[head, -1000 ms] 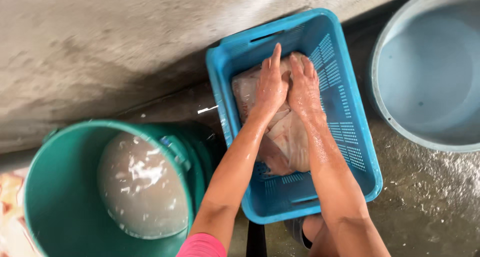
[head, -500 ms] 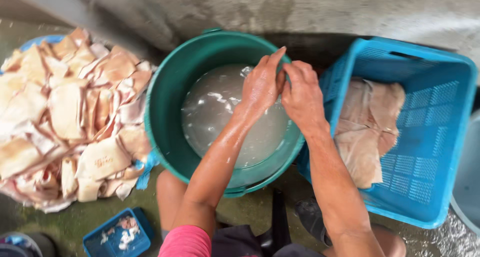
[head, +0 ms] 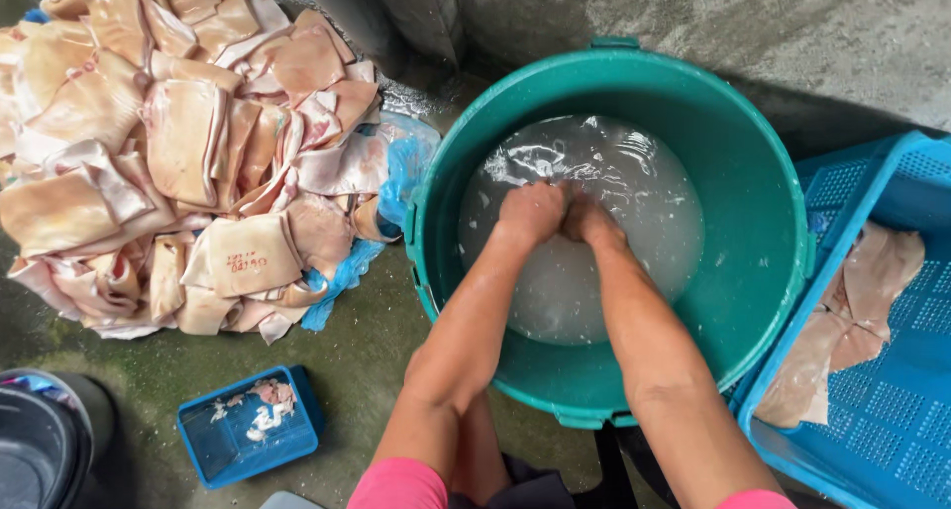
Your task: The person washes large, flat pieces of raw meat by hand in a green bucket filled with water. They scrub the surface of each piece, rinse it, and then place it into a blue plastic basket. The process is repeated for multiple pieces taken from a pile on the floor.
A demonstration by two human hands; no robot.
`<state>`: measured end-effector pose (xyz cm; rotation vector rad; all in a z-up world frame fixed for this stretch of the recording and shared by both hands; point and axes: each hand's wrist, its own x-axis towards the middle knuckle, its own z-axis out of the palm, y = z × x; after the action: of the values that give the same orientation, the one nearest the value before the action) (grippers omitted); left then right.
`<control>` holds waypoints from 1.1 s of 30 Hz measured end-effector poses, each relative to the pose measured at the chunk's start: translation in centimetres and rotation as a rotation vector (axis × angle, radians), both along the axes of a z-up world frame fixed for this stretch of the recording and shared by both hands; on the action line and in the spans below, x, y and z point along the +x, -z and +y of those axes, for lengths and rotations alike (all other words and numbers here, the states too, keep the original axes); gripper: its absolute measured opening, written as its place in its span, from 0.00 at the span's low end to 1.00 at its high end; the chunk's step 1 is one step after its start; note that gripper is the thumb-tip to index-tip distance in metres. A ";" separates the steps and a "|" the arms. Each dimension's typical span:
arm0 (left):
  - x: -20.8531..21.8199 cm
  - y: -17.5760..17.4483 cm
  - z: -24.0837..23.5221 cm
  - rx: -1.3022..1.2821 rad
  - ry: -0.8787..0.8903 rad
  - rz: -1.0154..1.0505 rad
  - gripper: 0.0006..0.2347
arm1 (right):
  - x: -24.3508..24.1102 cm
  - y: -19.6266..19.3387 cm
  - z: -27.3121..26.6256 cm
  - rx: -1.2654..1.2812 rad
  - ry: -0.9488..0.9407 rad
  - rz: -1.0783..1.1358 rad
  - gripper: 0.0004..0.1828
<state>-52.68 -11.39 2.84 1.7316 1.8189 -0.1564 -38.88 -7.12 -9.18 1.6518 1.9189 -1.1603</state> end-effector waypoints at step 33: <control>-2.2 22.6 -3.5 -0.481 -1.037 -0.652 0.30 | 4.2 10.2 -7.0 -0.268 0.351 0.102 0.23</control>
<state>-54.84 -14.91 -19.71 0.3117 1.7274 0.3346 -34.64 -14.17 -19.42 1.8509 1.4800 -1.5846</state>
